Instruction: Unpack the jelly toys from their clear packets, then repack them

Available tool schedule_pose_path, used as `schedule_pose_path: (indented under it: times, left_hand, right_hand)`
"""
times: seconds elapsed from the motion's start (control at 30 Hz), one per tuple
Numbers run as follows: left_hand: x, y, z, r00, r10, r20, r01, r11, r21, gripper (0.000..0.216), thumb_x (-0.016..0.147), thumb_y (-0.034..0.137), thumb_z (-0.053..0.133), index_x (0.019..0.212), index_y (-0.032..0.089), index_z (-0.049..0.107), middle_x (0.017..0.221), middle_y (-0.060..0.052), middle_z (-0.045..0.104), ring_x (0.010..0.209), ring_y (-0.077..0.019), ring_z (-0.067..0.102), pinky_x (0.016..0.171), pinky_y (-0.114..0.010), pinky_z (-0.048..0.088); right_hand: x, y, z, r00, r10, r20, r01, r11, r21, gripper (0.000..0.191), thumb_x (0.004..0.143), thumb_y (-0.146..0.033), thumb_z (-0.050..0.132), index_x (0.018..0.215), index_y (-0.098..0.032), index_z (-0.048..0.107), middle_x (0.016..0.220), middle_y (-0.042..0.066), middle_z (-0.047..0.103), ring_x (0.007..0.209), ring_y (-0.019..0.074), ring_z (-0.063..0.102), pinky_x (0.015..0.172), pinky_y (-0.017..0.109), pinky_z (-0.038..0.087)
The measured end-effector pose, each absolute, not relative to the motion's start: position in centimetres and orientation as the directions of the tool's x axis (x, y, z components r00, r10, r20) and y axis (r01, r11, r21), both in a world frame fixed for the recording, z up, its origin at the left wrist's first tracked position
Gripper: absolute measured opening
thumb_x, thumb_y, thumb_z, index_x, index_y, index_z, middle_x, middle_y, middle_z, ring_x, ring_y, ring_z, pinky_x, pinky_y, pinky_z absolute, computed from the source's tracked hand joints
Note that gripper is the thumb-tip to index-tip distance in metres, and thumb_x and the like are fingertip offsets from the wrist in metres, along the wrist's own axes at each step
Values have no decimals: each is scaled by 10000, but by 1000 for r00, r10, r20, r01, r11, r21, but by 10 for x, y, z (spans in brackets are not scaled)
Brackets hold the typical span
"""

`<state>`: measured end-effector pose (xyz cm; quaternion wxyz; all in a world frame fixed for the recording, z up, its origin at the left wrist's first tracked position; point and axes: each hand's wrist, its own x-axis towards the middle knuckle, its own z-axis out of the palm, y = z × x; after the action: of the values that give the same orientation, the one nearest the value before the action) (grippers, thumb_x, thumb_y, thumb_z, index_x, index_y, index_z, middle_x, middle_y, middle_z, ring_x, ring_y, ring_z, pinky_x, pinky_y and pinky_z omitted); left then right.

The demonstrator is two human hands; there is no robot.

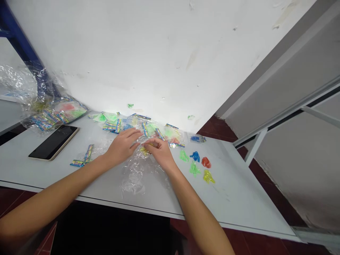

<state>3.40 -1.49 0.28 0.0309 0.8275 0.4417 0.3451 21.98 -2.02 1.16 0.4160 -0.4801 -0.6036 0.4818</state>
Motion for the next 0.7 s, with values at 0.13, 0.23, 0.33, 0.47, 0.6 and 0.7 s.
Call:
schedule_pose_path:
  times: [0.13, 0.23, 0.33, 0.47, 0.6, 0.7]
  left_hand:
    - [38, -21, 0, 513, 690, 511, 700, -681, 216, 453, 896, 159, 456, 1347, 118, 467, 1386, -145, 547, 1404, -297, 370, 1142, -470, 317]
    - [40, -22, -3, 571, 694, 439, 686, -697, 210, 607, 852, 276, 560, 1406, 113, 372, 1408, -169, 510, 1402, -331, 358, 1158, -499, 280]
    - [41, -20, -7, 584, 681, 442, 678, -709, 196, 742, 834, 371, 615, 1452, 138, 277, 1440, -167, 468, 1415, -336, 328, 1164, -501, 257]
    - [43, -17, -11, 559, 694, 454, 710, -684, 170, 823, 820, 357, 646, 1479, 131, 208, 1403, -189, 481, 1374, -329, 377, 1144, -486, 272]
    - [40, -14, -13, 539, 734, 413, 755, -638, 149, 819, 815, 309, 623, 1488, 125, 195, 1326, -188, 523, 1319, -335, 418, 1095, -487, 311]
    - [37, -12, -13, 528, 747, 404, 778, -616, 121, 755, 842, 314, 573, 1483, 136, 216, 1306, -185, 525, 1275, -333, 443, 1044, -475, 347]
  right_hand:
    - [221, -18, 9, -144, 989, 44, 118, 61, -991, 118, 746, -335, 714, 801, -233, 695, 859, 5, 685, 806, 164, 606, 729, 298, 447]
    - [222, -17, 8, -171, 985, 30, 41, 38, -998, 92, 729, -305, 721, 779, -235, 689, 878, 2, 688, 877, 183, 627, 780, 309, 456]
    - [222, -18, 9, -226, 973, 35, -5, 35, -999, 73, 713, -274, 728, 762, -232, 693, 871, -2, 676, 878, 182, 618, 790, 307, 459]
    - [221, -21, 14, -342, 939, 24, -32, 14, -999, 39, 713, -223, 707, 747, -232, 690, 862, -4, 653, 887, 173, 591, 813, 302, 451]
    - [219, -28, 21, -425, 905, 15, -33, 1, -999, 19, 733, -227, 673, 735, -244, 666, 872, 3, 639, 913, 185, 589, 861, 329, 454]
    - [217, -31, 24, -411, 911, 6, 4, 9, -1000, 20, 735, -251, 667, 722, -248, 652, 900, 16, 635, 938, 206, 593, 876, 355, 467]
